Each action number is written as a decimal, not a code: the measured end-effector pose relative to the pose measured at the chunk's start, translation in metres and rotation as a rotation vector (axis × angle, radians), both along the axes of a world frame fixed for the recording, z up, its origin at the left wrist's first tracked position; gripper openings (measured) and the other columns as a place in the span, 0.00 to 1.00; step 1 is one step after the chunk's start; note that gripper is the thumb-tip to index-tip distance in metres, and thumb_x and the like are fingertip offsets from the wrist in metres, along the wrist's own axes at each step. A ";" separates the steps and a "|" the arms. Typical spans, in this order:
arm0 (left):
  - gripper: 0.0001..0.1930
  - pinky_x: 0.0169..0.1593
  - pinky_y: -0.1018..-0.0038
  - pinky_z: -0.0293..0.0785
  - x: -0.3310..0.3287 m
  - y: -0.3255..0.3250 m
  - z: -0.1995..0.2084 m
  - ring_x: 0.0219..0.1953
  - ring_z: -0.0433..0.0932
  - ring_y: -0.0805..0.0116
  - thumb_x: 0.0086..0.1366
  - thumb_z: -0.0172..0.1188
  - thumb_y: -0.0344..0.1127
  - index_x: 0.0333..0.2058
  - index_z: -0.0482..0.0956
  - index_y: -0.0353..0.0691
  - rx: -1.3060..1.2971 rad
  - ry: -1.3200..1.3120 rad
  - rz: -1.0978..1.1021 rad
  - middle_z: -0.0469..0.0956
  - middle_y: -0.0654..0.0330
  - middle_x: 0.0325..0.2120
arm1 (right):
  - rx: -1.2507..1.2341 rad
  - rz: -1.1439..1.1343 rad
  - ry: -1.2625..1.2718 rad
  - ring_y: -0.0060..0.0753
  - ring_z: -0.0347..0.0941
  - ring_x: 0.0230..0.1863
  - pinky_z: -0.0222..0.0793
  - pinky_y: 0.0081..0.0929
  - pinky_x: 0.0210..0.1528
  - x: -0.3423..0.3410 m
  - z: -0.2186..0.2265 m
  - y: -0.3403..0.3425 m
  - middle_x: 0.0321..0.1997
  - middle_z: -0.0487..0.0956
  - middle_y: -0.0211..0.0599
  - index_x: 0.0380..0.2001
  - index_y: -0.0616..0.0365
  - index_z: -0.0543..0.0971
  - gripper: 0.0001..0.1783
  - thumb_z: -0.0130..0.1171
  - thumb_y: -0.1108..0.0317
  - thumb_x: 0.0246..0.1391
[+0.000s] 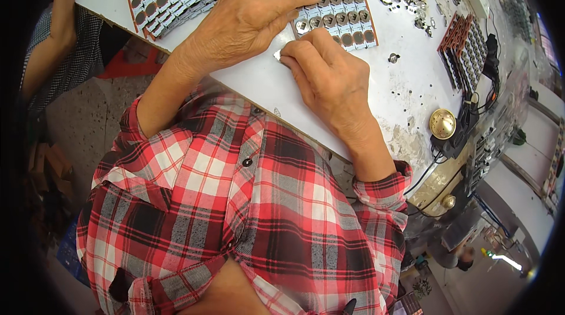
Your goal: Manually place small metal circular components into a grid template on a workshop table.
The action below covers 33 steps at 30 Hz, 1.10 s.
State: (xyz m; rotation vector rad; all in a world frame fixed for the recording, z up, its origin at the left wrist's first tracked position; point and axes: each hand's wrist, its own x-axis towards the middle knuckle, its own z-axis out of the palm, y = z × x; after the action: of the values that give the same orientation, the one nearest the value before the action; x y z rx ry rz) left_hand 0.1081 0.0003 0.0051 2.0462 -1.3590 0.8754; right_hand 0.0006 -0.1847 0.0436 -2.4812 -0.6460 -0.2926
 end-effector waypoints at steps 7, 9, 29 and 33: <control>0.13 0.65 0.54 0.67 -0.004 0.001 0.004 0.61 0.72 0.45 0.68 0.56 0.26 0.49 0.79 0.30 0.031 0.016 0.036 0.78 0.44 0.54 | 0.039 0.039 0.121 0.38 0.81 0.33 0.76 0.30 0.33 -0.001 0.014 -0.005 0.36 0.81 0.36 0.37 0.58 0.83 0.12 0.70 0.79 0.48; 0.13 0.65 0.54 0.66 -0.004 0.001 0.003 0.62 0.71 0.45 0.68 0.56 0.26 0.49 0.79 0.30 0.044 0.008 0.049 0.78 0.44 0.54 | -0.006 0.037 0.083 0.38 0.81 0.33 0.75 0.29 0.34 -0.002 0.009 -0.005 0.36 0.81 0.37 0.38 0.59 0.83 0.12 0.70 0.79 0.48; 0.21 0.60 0.57 0.73 0.006 0.000 0.001 0.55 0.78 0.49 0.52 0.72 0.30 0.45 0.80 0.30 -0.006 -0.140 -0.129 0.81 0.46 0.47 | 0.530 -0.284 0.537 0.08 0.63 0.23 0.57 0.12 0.23 0.001 0.010 -0.033 0.28 0.78 0.21 0.45 0.63 0.83 0.08 0.58 0.74 0.68; 0.20 0.60 0.57 0.73 0.006 -0.001 -0.001 0.55 0.78 0.49 0.52 0.72 0.30 0.44 0.80 0.31 -0.005 -0.130 -0.121 0.81 0.47 0.47 | 0.426 -0.210 0.480 0.08 0.63 0.26 0.57 0.12 0.26 -0.001 0.010 -0.033 0.31 0.76 0.20 0.44 0.61 0.84 0.08 0.57 0.75 0.68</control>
State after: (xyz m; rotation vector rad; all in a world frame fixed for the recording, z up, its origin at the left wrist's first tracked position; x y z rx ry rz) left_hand 0.1142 -0.0006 0.0043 1.9095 -1.5308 0.9707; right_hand 0.0000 -0.2181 0.0533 -2.0910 -0.1060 0.0870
